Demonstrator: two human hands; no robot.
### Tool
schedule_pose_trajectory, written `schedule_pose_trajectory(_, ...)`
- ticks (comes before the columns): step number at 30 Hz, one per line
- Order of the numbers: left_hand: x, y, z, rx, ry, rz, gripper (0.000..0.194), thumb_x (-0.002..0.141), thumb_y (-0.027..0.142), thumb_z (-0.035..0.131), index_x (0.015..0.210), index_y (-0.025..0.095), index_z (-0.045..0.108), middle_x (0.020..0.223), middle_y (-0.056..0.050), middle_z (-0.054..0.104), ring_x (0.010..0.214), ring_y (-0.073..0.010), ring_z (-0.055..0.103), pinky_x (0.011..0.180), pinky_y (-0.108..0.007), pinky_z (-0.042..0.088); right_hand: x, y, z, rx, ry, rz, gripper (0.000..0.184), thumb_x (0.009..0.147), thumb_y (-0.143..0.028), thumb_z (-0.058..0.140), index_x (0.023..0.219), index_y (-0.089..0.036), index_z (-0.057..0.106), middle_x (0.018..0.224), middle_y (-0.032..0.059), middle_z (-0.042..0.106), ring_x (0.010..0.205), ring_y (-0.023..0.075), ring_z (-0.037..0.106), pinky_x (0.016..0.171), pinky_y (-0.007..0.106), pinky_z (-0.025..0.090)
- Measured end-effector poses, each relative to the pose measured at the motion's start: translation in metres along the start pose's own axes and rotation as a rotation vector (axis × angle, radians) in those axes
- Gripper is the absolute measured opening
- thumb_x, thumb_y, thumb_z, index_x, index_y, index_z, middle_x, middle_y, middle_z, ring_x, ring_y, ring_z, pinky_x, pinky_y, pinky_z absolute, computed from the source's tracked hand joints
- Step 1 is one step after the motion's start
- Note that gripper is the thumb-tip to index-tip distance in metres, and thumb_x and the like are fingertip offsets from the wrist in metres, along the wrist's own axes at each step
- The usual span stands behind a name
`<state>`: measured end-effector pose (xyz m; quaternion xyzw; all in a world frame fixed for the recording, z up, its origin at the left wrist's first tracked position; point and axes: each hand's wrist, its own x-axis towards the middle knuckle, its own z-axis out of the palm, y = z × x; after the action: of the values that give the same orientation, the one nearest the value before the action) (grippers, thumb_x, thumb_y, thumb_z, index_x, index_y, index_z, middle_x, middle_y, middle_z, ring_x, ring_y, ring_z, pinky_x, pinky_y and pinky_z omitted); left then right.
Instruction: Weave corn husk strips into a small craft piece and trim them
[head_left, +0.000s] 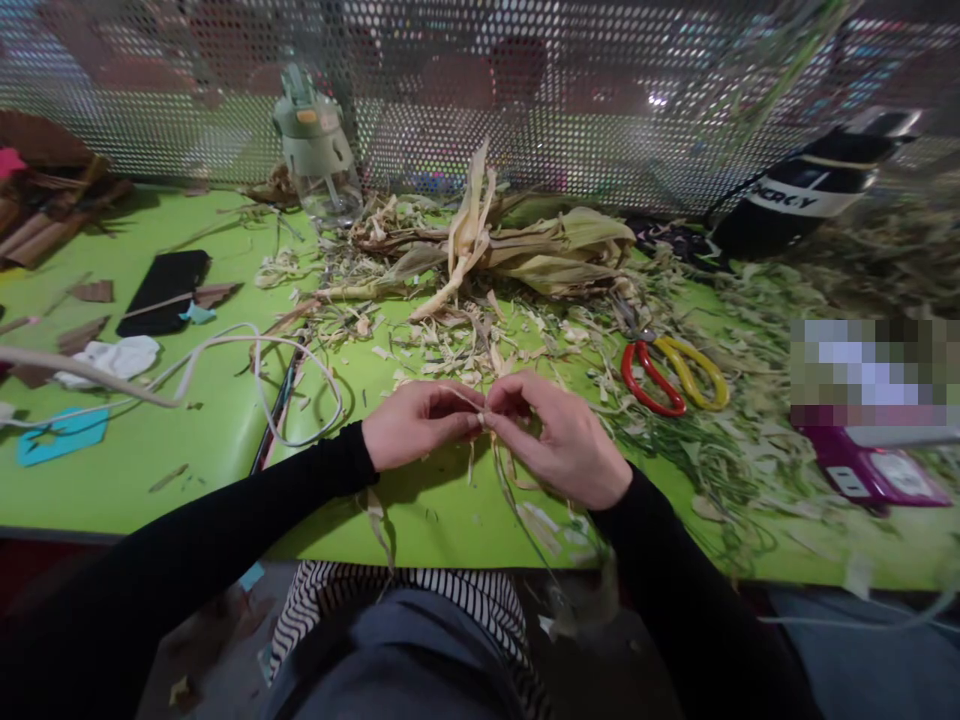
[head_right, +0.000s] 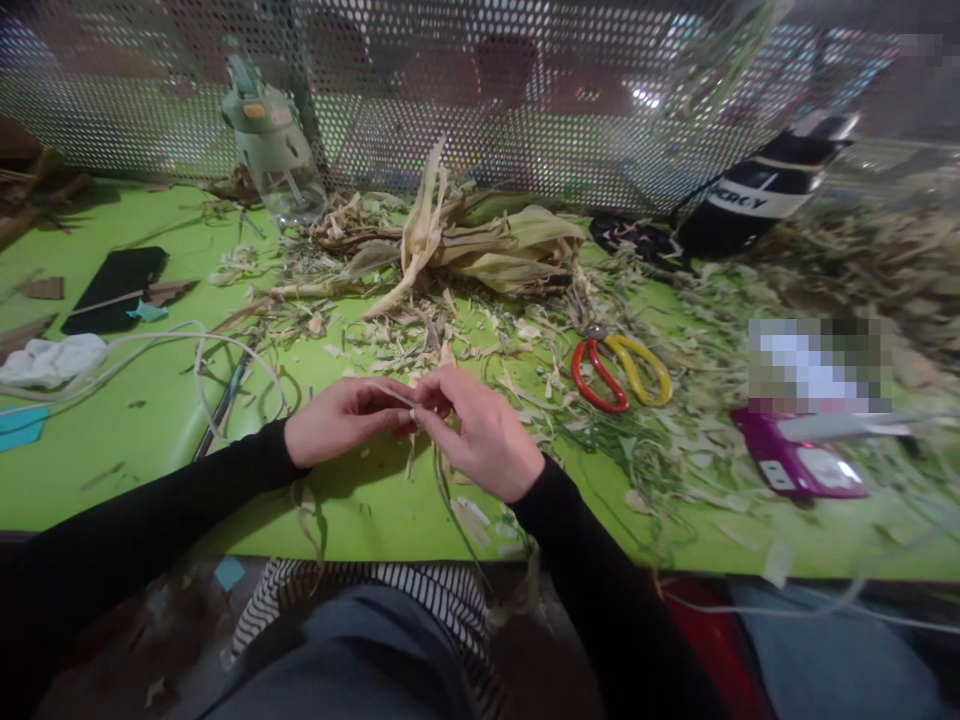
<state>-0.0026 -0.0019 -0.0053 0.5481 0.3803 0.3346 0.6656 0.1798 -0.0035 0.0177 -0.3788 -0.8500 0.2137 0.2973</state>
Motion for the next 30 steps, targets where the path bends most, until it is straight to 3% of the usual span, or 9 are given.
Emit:
schedule_pose_trajectory(4, 0.0018, -0.0006, -0.0005, -0.117, 0.009, -0.053, 0.01, 0.079, 0.015, 0.063, 0.087, 0.009, 0.062, 0.073, -0.001, 0.064, 0.067, -0.0085, 0.06, 0.071, -0.026, 0.048, 0.0004, -0.0009, -0.0009, -0.012, -0.019, -0.035, 0.008, 0.085, -0.013, 0.052, 0.089, -0.019, 0.055, 0.082, 0.003, 0.064, 0.073, 0.0143, 0.06, 0.065, 0.026, 0.048)
schedule_pose_trajectory(8, 0.0016, 0.0013, -0.0009, -0.201, 0.044, -0.082, 0.01, 0.079, 0.01, 0.062, 0.089, 0.01, 0.061, 0.072, -0.001, 0.065, 0.065, -0.0077, 0.061, 0.07, -0.025, 0.05, -0.0007, -0.002, -0.0008, 0.004, 0.063, -0.034, 0.012, 0.087, -0.013, 0.051, 0.094, -0.02, 0.057, 0.086, 0.0027, 0.066, 0.077, 0.0149, 0.063, 0.067, 0.027, 0.05)
schedule_pose_trajectory(14, 0.0014, 0.0019, -0.0019, -0.192, 0.039, -0.063, 0.011, 0.076, 0.013, 0.066, 0.086, 0.009, 0.061, 0.074, -0.001, 0.063, 0.065, -0.0071, 0.059, 0.066, -0.022, 0.047, -0.0022, -0.0025, 0.0038, -0.006, 0.123, -0.04, 0.01, 0.086, -0.015, 0.057, 0.094, -0.021, 0.061, 0.086, 0.0015, 0.068, 0.074, 0.0131, 0.064, 0.065, 0.025, 0.051)
schedule_pose_trajectory(18, 0.0019, 0.0016, -0.0028, -0.183, 0.073, -0.043, 0.009, 0.078, 0.011, 0.062, 0.087, 0.01, 0.06, 0.074, -0.001, 0.062, 0.064, -0.0071, 0.059, 0.063, -0.021, 0.046, 0.0004, 0.0004, 0.0021, -0.06, 0.199, -0.062, 0.01, 0.085, -0.021, 0.061, 0.094, -0.021, 0.064, 0.098, 0.0063, 0.068, 0.088, 0.018, 0.064, 0.067, 0.029, 0.052)
schedule_pose_trajectory(20, 0.0018, 0.0017, -0.0026, -0.189, 0.092, -0.064, 0.012, 0.077, 0.011, 0.062, 0.088, 0.01, 0.059, 0.076, -0.002, 0.064, 0.066, -0.0081, 0.061, 0.063, -0.022, 0.045, 0.002, 0.0023, 0.0011, -0.085, 0.224, -0.075, 0.006, 0.084, -0.021, 0.062, 0.089, -0.021, 0.066, 0.094, 0.0063, 0.066, 0.089, 0.0186, 0.062, 0.07, 0.03, 0.052)
schedule_pose_trajectory(25, 0.0012, 0.0027, -0.0014, -0.15, 0.063, -0.049, 0.012, 0.074, 0.009, 0.064, 0.085, 0.011, 0.061, 0.074, 0.0, 0.063, 0.067, -0.0073, 0.059, 0.069, -0.023, 0.046, 0.0029, 0.0034, 0.002, -0.087, 0.159, -0.135, 0.006, 0.085, -0.018, 0.061, 0.086, -0.019, 0.067, 0.089, 0.0051, 0.065, 0.085, 0.0167, 0.062, 0.075, 0.032, 0.052)
schedule_pose_trajectory(28, 0.0013, 0.0028, -0.0018, -0.184, 0.069, -0.038, 0.01, 0.075, 0.012, 0.065, 0.085, 0.012, 0.061, 0.075, -0.001, 0.064, 0.068, -0.0081, 0.06, 0.07, -0.023, 0.046, 0.0006, 0.0008, 0.0029, -0.128, 0.225, -0.134, 0.01, 0.084, -0.02, 0.062, 0.092, -0.02, 0.068, 0.095, 0.0071, 0.064, 0.087, 0.0182, 0.061, 0.068, 0.031, 0.052)
schedule_pose_trajectory(30, 0.0018, 0.0017, -0.0017, -0.255, 0.111, -0.023, 0.013, 0.077, 0.016, 0.065, 0.089, 0.013, 0.06, 0.076, -0.002, 0.066, 0.071, -0.0098, 0.062, 0.072, -0.025, 0.046, -0.0014, -0.0016, 0.0048, -0.14, 0.317, -0.132, 0.008, 0.082, -0.023, 0.065, 0.088, -0.02, 0.069, 0.087, 0.006, 0.064, 0.076, 0.0165, 0.06, 0.059, 0.028, 0.05)
